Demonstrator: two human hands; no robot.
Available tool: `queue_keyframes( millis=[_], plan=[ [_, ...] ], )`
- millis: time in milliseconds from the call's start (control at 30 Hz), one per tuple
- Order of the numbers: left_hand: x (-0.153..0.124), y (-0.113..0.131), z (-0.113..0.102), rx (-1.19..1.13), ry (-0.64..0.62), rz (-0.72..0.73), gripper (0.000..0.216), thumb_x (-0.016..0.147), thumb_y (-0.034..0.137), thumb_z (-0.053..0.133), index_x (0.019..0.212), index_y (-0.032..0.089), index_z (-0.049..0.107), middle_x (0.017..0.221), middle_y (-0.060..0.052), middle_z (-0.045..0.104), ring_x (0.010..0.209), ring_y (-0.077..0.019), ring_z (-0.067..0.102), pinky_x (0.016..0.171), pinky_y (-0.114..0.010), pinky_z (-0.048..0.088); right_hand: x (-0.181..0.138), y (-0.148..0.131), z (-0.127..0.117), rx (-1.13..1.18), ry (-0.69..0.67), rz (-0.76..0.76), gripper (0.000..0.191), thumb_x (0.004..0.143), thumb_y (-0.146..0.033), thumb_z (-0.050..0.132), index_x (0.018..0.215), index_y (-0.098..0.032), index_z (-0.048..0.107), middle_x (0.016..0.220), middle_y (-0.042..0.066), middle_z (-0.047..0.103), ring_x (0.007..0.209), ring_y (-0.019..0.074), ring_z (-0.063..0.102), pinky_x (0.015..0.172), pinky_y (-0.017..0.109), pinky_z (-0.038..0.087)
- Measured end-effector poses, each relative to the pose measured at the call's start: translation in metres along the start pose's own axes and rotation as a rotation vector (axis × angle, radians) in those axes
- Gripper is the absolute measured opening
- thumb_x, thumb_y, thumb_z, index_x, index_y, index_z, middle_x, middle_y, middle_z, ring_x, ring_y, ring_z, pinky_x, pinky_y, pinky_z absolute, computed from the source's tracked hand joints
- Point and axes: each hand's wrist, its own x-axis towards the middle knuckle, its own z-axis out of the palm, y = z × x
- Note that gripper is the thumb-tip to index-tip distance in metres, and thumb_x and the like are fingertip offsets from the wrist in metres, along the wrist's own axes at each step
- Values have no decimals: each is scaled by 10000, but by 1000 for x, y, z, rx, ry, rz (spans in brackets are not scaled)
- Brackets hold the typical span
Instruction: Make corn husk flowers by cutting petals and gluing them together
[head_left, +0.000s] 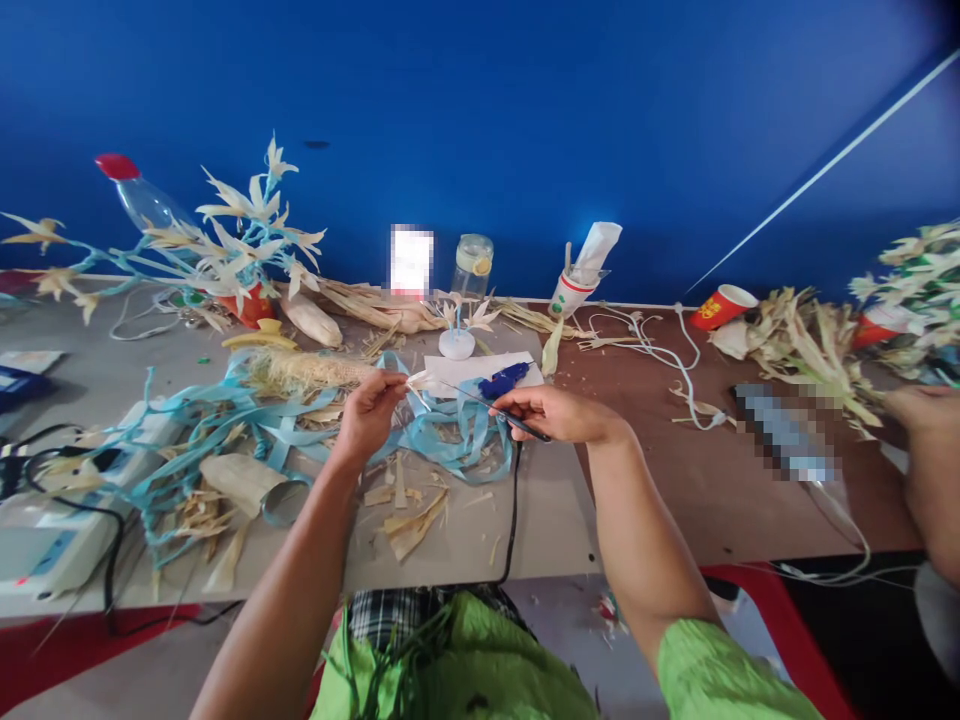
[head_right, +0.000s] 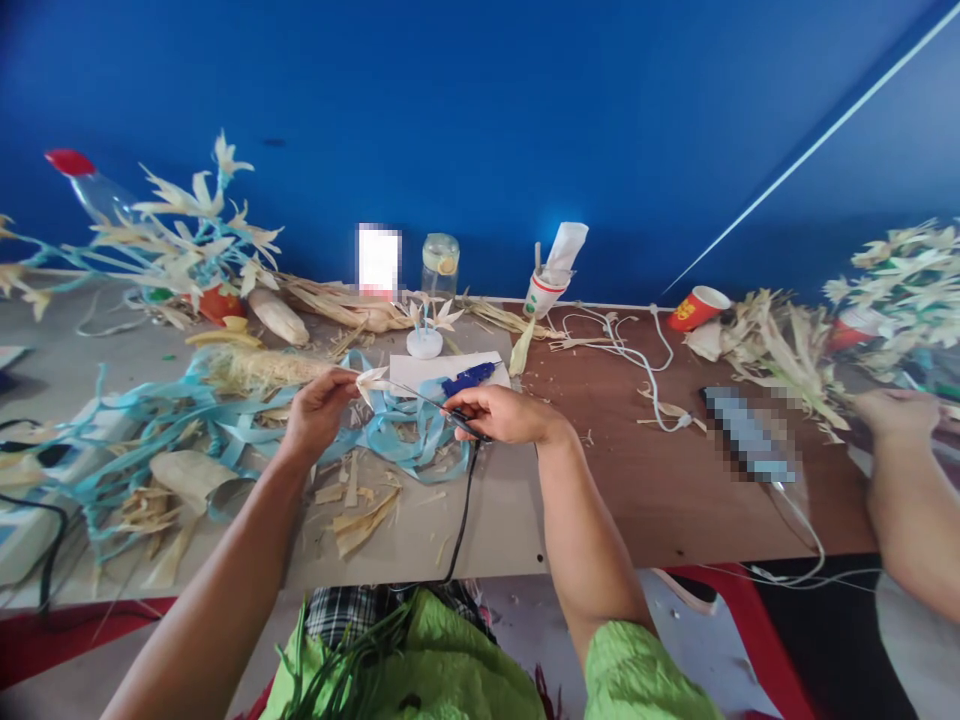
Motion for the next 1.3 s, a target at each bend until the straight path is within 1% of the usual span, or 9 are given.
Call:
queue_keyframes(
  millis=[300,600,767,900,1200,1300],
  plan=[
    [0,5,-1,91,-58,36,156,767,297,586,788,165,668,749,-27,641,742,-153,565,720,-265,435,0,-2,1,7,-31,29,496,708,-382,679,1110,-102,604,901,67,656,733,115,564,670,235,440],
    [0,4,-1,92,-83,64,145,772,288,589,783,174,677,771,-33,655,761,-159,582,749,-276,444,0,0,2,39,-48,46,453,713,-371,679,1104,-145,634,956,56,668,769,119,584,703,235,443],
    [0,3,-2,96,-102,90,135,786,275,587,797,173,676,782,-33,656,768,-156,585,757,-278,442,-1,0,1,47,-54,68,476,706,-381,688,1117,-147,634,955,55,674,767,120,589,698,231,444],
    [0,2,-3,99,-112,102,138,796,275,581,808,174,674,790,-33,654,773,-154,585,760,-278,441,0,3,0,57,-52,62,482,702,-379,693,1126,-156,637,1003,59,674,800,125,598,737,239,445],
    [0,5,-3,78,-104,108,121,787,258,589,801,175,676,778,-28,656,769,-148,582,758,-274,439,2,8,2,70,28,29,450,733,-410,650,1099,-149,653,946,55,675,746,115,589,727,258,463],
    [0,7,-3,47,-72,72,121,773,264,601,791,170,675,769,-24,648,752,-142,576,741,-268,440,2,6,3,114,72,45,467,729,-437,656,1077,-127,644,842,45,658,685,101,566,678,248,460]
  ],
)
